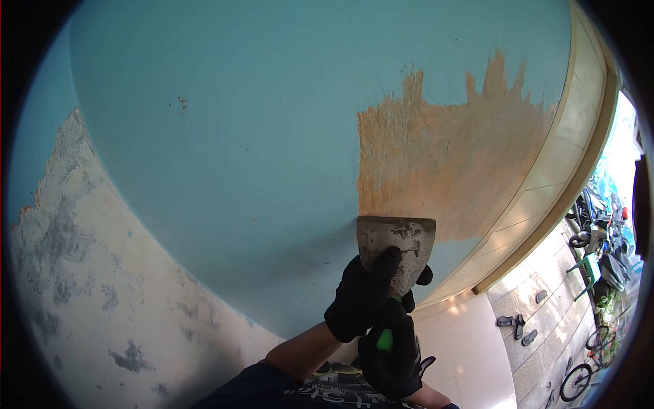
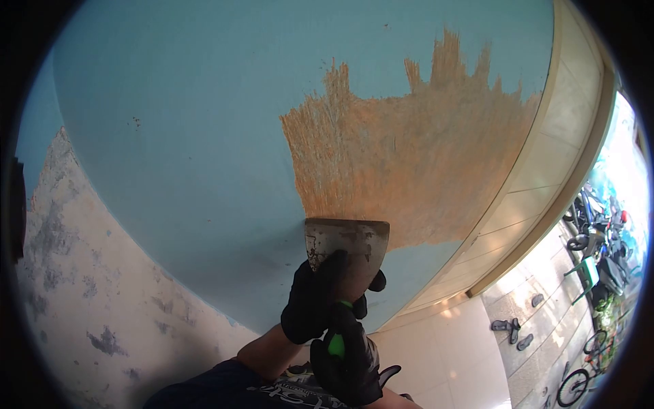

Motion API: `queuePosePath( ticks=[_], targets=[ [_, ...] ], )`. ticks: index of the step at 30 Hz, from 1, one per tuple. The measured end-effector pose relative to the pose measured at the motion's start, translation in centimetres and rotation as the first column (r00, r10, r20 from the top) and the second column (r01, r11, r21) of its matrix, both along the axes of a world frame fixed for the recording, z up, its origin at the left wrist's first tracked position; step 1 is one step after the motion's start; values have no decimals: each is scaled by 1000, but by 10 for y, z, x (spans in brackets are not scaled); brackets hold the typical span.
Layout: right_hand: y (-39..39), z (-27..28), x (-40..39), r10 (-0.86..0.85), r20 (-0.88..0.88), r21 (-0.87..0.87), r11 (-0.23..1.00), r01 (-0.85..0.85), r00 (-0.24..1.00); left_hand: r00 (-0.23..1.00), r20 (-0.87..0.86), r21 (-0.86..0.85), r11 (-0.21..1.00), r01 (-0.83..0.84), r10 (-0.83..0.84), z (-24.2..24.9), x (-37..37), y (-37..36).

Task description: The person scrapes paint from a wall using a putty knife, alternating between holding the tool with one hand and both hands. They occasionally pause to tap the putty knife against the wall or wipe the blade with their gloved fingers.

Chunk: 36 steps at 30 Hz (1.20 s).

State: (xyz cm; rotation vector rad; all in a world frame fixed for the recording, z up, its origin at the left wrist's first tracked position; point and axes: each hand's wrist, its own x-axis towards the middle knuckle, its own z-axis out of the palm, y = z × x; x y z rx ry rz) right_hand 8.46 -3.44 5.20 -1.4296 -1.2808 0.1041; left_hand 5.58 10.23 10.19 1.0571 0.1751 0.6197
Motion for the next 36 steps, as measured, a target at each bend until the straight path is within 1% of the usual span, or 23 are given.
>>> queuePosePath(
  ticks=[1,2,3,4,5,6,7,9,11,12,13,14,15,16,18,22,24,28,30,32,34,35,36],
  targets=[
    [4,1,2,7,-11,30,1000,-7,1000,1000,4,-1,1000,-3,3,6,1,3],
    [13,4,5,11,-7,26,1000,-11,1000,1000,7,50,999,-18,18,16,3,9],
    [28,12,6,-96,79,76,993,90,992,999,3,99,995,-33,33,27,3,13],
    [37,19,6,-206,157,131,974,187,966,999,-3,90,995,-34,35,41,4,17],
    [38,27,10,-202,158,122,975,184,967,998,64,119,993,-16,9,56,5,20],
    [37,35,13,-149,139,186,975,122,979,991,132,150,989,-3,-17,63,4,20],
    [34,41,15,-95,122,256,965,62,988,991,134,147,989,-8,-12,62,4,14],
    [16,37,12,-56,114,265,964,24,992,1000,16,151,989,-5,3,57,2,0],
    [-2,14,9,-71,97,147,988,56,993,1000,-5,134,991,-5,5,40,-4,-10],
    [-4,8,9,-26,88,159,987,11,996,1000,-9,89,996,-9,10,31,-6,-12],
    [-4,6,8,-29,89,164,986,14,996,1000,-14,41,999,-11,11,23,-6,-12],
    [-4,5,7,-16,65,115,993,8,998,1000,-15,22,1000,-8,8,15,-5,-9],
    [-5,4,6,-4,41,63,998,2,999,1000,-14,23,1000,-3,3,13,-4,-8],
    [-7,5,6,-8,41,59,998,6,999,1000,-2,20,1000,-5,5,11,-5,-7],
    [-9,8,5,16,30,-59,998,-15,999,1000,9,16,1000,-8,8,8,-4,-6],
    [0,8,2,-17,32,11,1000,16,999,1000,15,38,999,19,-20,10,-4,0],
    [1,15,-1,-20,37,-12,1000,20,999,999,35,36,999,38,-39,12,-3,1],
    [1,18,-5,-66,73,-13,998,67,995,999,6,9,999,46,-46,16,-4,1],
    [0,21,-4,-36,46,-43,998,38,998,999,4,7,999,48,-48,16,-3,2],
    [2,20,-2,-26,38,-29,999,27,999,999,26,-5,999,46,-46,14,-1,4],
    [10,22,-2,-17,29,-17,1000,17,999,1000,23,30,999,10,-11,26,-1,8],
    [21,27,1,-69,81,8,998,69,994,999,23,65,998,-27,26,36,0,11],
    [31,36,4,-123,134,36,992,119,983,999,24,65,998,-25,24,51,2,15]
  ],
)
